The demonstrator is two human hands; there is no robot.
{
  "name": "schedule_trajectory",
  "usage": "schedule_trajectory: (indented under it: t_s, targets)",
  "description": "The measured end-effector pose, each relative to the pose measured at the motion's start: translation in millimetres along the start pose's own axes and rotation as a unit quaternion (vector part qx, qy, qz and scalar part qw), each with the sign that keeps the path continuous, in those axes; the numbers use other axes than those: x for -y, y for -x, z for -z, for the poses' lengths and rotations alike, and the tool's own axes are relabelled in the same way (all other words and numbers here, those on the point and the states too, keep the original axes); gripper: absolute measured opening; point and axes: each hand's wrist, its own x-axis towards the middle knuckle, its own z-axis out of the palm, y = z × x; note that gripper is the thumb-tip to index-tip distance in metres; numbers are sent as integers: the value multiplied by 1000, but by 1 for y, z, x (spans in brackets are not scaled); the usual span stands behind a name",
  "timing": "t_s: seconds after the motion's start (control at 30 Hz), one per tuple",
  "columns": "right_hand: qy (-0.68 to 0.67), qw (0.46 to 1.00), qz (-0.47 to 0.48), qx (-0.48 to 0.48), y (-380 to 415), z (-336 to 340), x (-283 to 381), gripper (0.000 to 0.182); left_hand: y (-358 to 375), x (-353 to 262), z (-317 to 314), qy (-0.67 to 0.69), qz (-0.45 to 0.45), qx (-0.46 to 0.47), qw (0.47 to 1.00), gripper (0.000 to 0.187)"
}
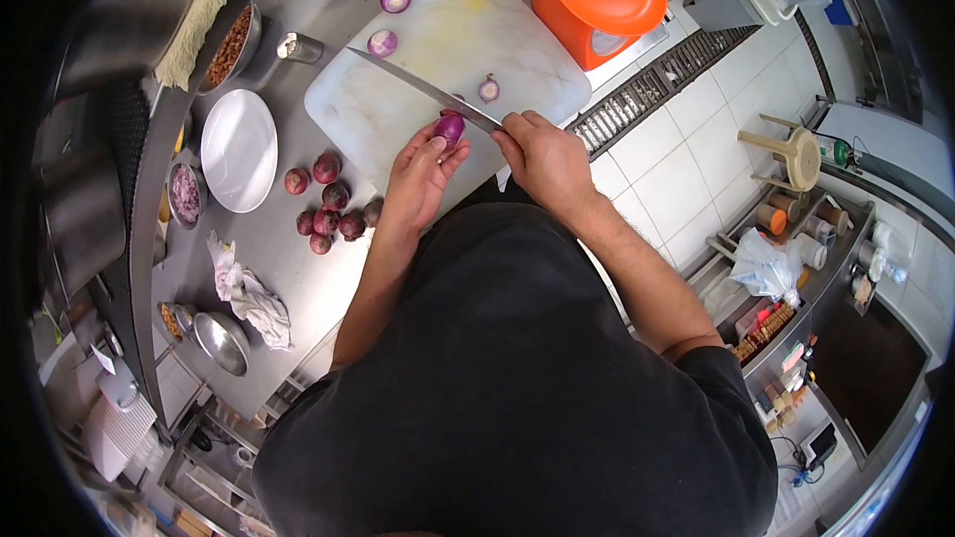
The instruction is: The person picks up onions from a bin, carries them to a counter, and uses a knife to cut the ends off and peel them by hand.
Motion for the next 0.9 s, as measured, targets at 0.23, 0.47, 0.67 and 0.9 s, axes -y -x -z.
schedule_trajectory:
  t_s: [0.23,0.47,0.67,0.9]
  targets:
    - [43,999,28,-17,1,-4,1,21,0,-2,-6,20,-10,1,1000,44]
    - [65,996,52,-40,3,-10,-1,21,-2,0,-3,16,-18,-5,1000,51]
    - [59,997,31,-31,4,-8,-2,21,-3,2,2,9,-12,-9,1000,50]
    - [40,998,23,-39,3,-5,4,18,-4,-2,-5,61,-1,16,998,46]
